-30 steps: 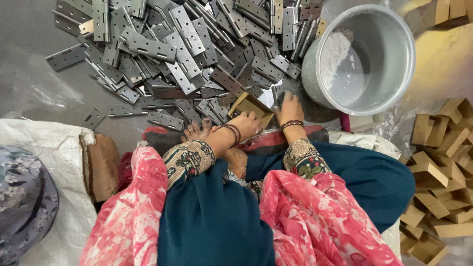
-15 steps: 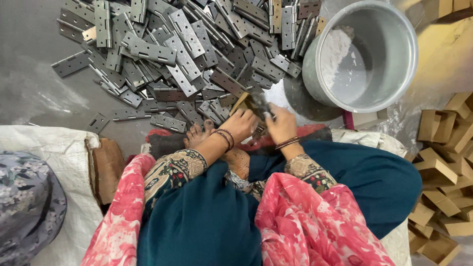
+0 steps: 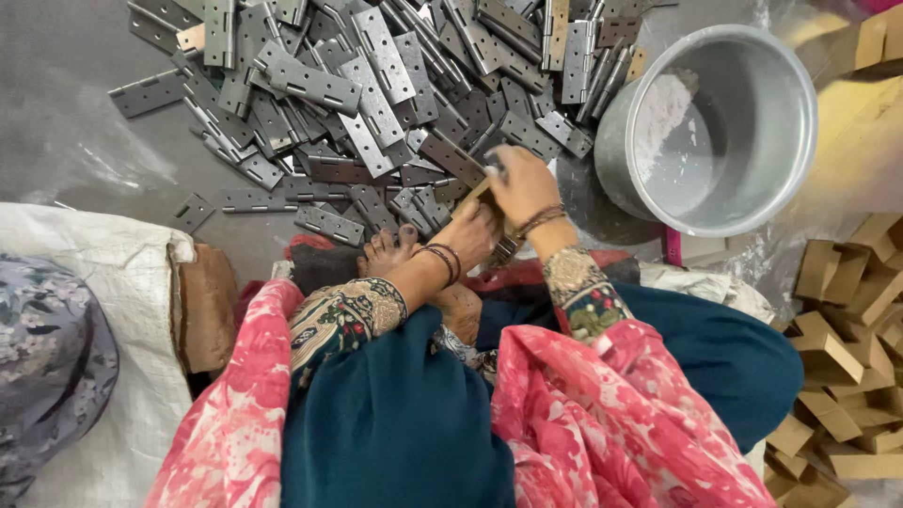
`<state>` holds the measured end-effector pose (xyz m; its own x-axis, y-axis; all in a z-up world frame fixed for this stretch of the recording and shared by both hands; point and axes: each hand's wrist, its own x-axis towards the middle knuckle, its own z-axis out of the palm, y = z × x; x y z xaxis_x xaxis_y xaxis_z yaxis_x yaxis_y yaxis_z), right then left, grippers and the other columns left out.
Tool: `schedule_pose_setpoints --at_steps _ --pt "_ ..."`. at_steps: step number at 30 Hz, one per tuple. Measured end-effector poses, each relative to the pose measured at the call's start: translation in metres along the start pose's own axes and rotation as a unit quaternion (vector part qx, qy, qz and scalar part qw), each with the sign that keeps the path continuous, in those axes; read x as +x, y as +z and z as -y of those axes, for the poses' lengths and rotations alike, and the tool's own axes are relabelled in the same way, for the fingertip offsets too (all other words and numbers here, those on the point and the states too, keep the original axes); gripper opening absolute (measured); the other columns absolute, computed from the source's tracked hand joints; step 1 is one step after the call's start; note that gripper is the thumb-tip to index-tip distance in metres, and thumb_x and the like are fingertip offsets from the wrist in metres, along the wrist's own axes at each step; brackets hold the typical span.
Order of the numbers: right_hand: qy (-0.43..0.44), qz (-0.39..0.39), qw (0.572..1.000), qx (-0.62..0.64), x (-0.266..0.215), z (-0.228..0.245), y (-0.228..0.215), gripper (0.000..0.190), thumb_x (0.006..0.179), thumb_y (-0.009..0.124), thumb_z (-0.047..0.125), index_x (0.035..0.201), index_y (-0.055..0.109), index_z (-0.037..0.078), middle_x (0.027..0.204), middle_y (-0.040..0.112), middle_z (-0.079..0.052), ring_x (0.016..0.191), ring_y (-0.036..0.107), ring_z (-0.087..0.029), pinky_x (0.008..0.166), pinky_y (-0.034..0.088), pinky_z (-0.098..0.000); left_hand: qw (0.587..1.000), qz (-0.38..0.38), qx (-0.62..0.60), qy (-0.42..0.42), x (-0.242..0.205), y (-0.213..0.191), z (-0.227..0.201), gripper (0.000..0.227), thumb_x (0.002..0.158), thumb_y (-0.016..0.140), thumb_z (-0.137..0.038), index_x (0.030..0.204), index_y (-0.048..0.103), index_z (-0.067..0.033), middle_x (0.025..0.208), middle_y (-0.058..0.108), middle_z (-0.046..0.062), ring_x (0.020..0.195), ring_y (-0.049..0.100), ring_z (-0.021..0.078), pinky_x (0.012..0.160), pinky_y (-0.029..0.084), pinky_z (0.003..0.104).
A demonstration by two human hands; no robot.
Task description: The person sits on the floor and repeatedly picks up metal hinges from a large pile, places them into small cardboard boxes, and sets the filled boxes aside. The person handles the hinges by hand and occasionally reaches for new boxes from a nearby stack.
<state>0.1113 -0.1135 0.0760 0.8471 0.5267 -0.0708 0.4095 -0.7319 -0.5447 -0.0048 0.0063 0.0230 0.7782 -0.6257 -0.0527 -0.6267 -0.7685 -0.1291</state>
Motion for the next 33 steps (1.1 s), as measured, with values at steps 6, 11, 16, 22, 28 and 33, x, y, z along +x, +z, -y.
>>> schedule_pose_setpoints --at_steps 6,11,16,22,28,33 --pt "0.057 0.137 0.983 -0.105 0.053 0.051 0.021 0.06 0.08 0.082 0.03 0.124 0.049 0.007 0.119 0.062 -0.02 0.106 0.064 -0.042 0.087 0.053 -0.0497 0.997 -0.046 -0.056 0.001 0.007 0.024 -0.003 0.048 0.079 0.059 -0.029 0.123 0.067 -0.0114 0.129 0.067 0.004 0.13 0.054 0.0249 0.114 0.028 0.057" --pt "0.02 0.087 0.993 -0.075 0.053 0.022 0.028 0.056 0.076 0.083 0.027 0.118 0.056 0.002 0.114 0.065 -0.023 0.103 0.065 -0.043 0.087 0.054 -0.0483 0.996 -0.084 -0.034 -0.007 0.001 0.015 0.003 0.046 0.085 0.057 -0.03 0.124 0.068 -0.0081 0.122 0.069 0.007 0.125 0.058 0.0267 0.115 0.028 0.055" --pt "-0.026 -0.027 0.997 0.073 0.052 -0.041 0.025 0.026 0.092 0.074 0.018 0.111 0.076 0.002 0.101 0.076 -0.02 0.09 0.074 -0.031 0.081 0.058 -0.0385 0.986 -0.129 -0.099 -0.027 -0.015 -0.016 0.015 0.036 0.09 0.057 -0.023 0.119 0.07 -0.0073 0.101 0.066 0.004 0.107 0.061 0.0248 0.116 0.029 0.06" --pt "0.241 -0.049 0.81 0.532 0.026 -0.088 -0.005 0.02 0.097 0.068 0.008 0.113 0.073 -0.004 0.092 0.073 -0.012 0.071 0.07 -0.018 0.059 0.056 -0.0283 0.963 -0.137 -0.166 -0.165 -0.041 -0.032 0.043 0.036 0.086 0.059 -0.016 0.121 0.068 -0.0086 0.101 0.064 0.003 0.108 0.062 0.0205 0.117 0.029 0.061" --pt "0.3 -0.084 0.691 0.652 -0.017 -0.053 -0.016 0.02 0.092 0.069 0.007 0.112 0.067 0.001 0.097 0.074 -0.009 0.08 0.074 -0.019 0.072 0.063 -0.0341 0.966 -0.049 -0.133 -0.217 -0.053 -0.019 0.057 0.035 0.089 0.06 -0.018 0.123 0.067 -0.0108 0.102 0.063 0.003 0.111 0.059 0.0239 0.117 0.029 0.061" --pt "0.102 -0.104 0.947 0.286 -0.037 0.001 0.009 0.035 0.093 0.074 0.009 0.126 0.069 -0.001 0.107 0.077 -0.009 0.092 0.077 -0.027 0.084 0.057 -0.0385 0.974 -0.041 -0.118 -0.191 -0.048 -0.019 0.054 0.036 0.089 0.06 -0.02 0.123 0.066 -0.0101 0.104 0.062 0.004 0.112 0.057 0.0247 0.115 0.031 0.058"
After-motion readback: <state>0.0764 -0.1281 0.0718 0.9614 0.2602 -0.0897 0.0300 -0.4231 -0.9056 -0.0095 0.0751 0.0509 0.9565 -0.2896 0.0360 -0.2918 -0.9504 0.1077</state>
